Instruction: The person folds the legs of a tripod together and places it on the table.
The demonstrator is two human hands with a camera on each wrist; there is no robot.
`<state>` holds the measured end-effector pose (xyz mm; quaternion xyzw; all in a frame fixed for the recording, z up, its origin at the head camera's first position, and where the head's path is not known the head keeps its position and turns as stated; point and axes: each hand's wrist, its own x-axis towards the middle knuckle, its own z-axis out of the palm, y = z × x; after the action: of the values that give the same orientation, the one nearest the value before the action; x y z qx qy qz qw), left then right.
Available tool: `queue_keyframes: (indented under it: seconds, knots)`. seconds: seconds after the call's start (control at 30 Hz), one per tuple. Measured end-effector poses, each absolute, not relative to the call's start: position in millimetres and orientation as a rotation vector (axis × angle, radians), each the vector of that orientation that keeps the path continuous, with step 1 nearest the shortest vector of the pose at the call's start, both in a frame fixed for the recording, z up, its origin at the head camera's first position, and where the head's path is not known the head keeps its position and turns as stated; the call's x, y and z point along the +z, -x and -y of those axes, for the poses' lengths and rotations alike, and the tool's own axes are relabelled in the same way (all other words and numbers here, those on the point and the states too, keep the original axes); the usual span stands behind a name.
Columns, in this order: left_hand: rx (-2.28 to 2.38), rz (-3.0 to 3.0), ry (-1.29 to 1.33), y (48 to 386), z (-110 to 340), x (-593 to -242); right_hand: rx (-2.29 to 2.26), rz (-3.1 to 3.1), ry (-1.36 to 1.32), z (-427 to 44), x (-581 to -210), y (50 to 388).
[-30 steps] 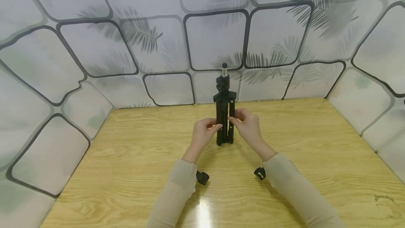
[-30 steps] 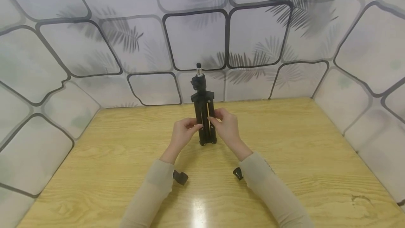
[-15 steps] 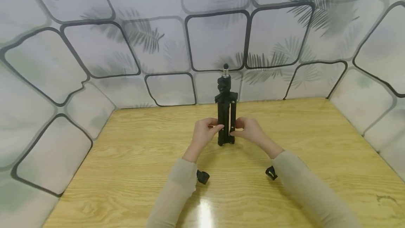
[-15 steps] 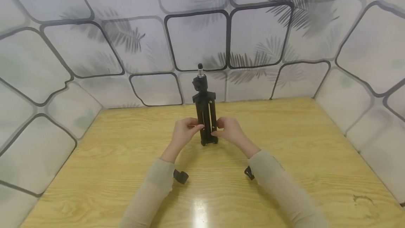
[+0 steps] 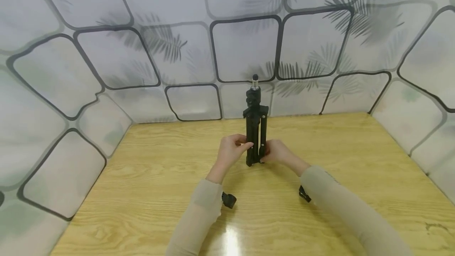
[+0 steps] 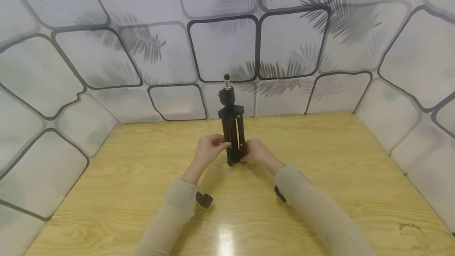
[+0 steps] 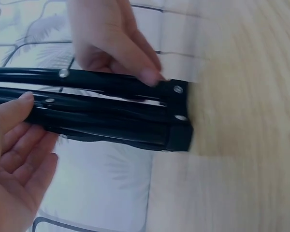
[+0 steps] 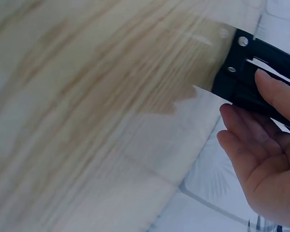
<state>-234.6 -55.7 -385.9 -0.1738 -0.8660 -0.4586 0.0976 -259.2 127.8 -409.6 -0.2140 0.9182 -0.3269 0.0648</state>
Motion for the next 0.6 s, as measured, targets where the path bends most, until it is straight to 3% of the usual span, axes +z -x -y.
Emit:
queue_keyframes:
  seconds: [0.3, 0.6]
  knots:
    - [-1.472, 2.546, 0.528, 233.6, 64.4, -369.8, -0.919, -2.825, 0.62, -123.4, -413.9, 259.4]
    - [-1.511, 1.995, 0.568, 231.2, 60.9, -292.9, -0.894, -2.841, 0.604, -122.9, -416.5, 262.2]
